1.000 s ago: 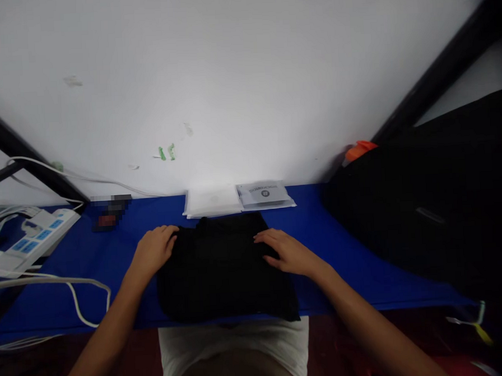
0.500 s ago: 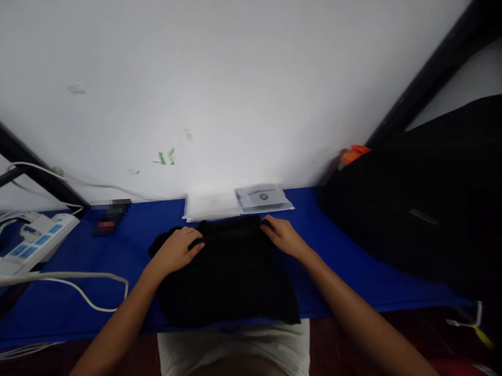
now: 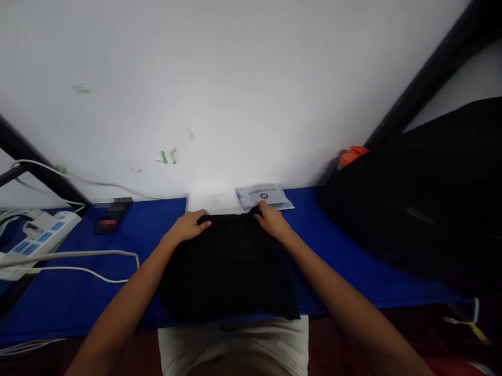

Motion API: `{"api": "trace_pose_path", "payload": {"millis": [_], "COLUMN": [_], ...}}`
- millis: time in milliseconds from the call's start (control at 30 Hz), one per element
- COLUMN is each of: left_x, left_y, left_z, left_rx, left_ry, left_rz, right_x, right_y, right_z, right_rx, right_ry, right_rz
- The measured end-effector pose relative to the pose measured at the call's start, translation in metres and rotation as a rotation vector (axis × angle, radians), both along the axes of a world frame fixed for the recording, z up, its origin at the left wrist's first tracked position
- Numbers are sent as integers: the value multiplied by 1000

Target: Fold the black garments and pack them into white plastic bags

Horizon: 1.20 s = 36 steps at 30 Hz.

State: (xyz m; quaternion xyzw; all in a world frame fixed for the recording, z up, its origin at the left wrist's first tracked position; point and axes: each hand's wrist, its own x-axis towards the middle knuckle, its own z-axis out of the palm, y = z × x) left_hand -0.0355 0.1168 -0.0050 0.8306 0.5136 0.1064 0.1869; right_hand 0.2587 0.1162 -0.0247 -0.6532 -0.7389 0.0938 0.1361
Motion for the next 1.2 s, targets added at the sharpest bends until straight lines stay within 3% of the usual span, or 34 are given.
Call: {"api": "trace_pose_path", "payload": {"millis": [200,333,400,533,667,767,900,1000,1100,1200], "left_x": [2,12,11,-7,-24,-26,-25,-27,-29,-31], "left_y": [5,-14,-31,-56,-64,-78,-121,-156,-173,-172], "left_z": [0,3,3,-7,-14,4,36,38,21,1], "left_rx": [22,181,250,337,309,332,264,101,-62,-93], "left_ry": [155,238,241,166,71,-15,-7,79,148,201], "left_rz": [145,216,175,-70,-101,-127,-166,-228,-119,156], "right_x": [-9,-11,-11,-9,-6,-1,14,23,25,24], "right_y": [-10,-21,-32,-54,-63,-71,-106,-141,-165,-174], "right_z": [-1,12,18,15,4,15,45,48,31,16], "right_rx": [36,115,164,209,173,210,228,175,60,24], "right_ry": [-108,-165,-172,-172,-206,-191,-167,-170,-177,-161], "right_rz": [-7,42,153,516,574,599,650,667,665,643]}}
